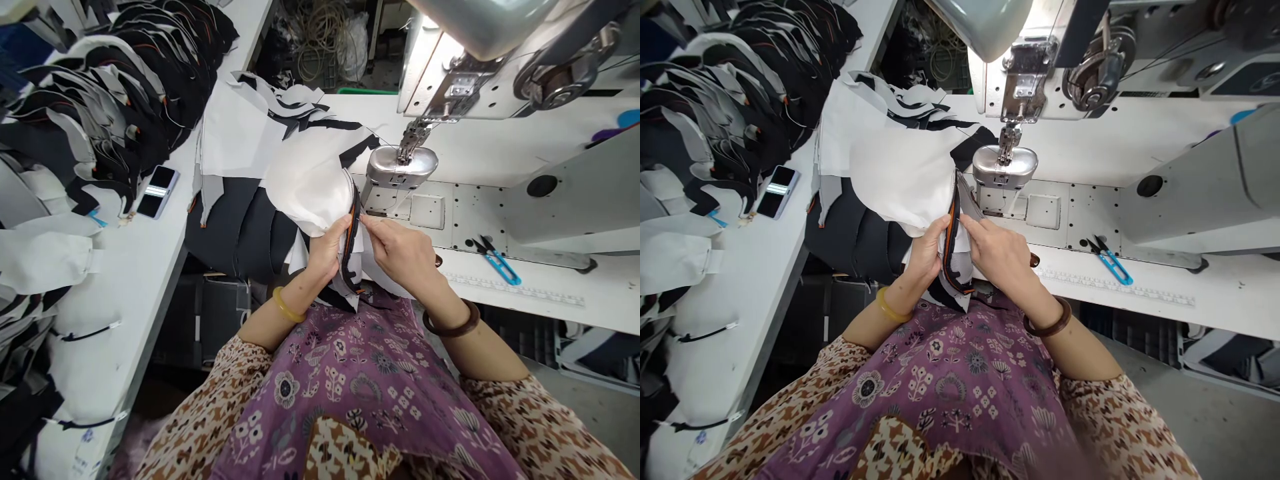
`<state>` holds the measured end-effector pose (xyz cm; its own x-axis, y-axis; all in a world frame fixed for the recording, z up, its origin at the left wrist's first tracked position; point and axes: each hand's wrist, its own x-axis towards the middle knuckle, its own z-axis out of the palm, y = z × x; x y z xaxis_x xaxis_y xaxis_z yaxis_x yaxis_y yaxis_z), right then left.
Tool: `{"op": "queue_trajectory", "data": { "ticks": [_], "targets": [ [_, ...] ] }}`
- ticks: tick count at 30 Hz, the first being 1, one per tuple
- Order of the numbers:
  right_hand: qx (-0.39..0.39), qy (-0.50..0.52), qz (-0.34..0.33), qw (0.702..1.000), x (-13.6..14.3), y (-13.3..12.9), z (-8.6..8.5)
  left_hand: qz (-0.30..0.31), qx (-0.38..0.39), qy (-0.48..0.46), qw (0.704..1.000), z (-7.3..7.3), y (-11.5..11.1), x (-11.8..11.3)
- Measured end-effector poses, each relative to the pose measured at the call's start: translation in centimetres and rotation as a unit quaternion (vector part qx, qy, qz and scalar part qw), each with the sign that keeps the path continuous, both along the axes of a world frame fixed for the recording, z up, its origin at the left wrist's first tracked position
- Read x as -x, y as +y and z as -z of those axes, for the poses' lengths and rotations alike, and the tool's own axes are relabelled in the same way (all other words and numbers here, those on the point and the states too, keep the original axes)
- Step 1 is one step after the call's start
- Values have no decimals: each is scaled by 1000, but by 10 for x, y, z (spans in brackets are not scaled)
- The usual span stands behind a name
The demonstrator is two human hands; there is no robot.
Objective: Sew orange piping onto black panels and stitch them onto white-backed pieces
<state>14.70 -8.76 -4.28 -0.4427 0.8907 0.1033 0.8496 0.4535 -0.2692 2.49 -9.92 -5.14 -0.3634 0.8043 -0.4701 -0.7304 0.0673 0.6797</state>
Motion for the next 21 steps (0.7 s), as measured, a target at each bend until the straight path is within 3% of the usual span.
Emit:
{"op": "queue_trajectory", "data": {
  "ticks": [13, 21],
  "targets": [
    [-50, 117, -37, 991, 3, 3, 21, 16, 9, 12, 1000, -5, -3, 2],
    [-53, 263, -62, 961, 8, 3, 28, -3, 13, 22, 1000, -7, -5, 3]
  ]
}}
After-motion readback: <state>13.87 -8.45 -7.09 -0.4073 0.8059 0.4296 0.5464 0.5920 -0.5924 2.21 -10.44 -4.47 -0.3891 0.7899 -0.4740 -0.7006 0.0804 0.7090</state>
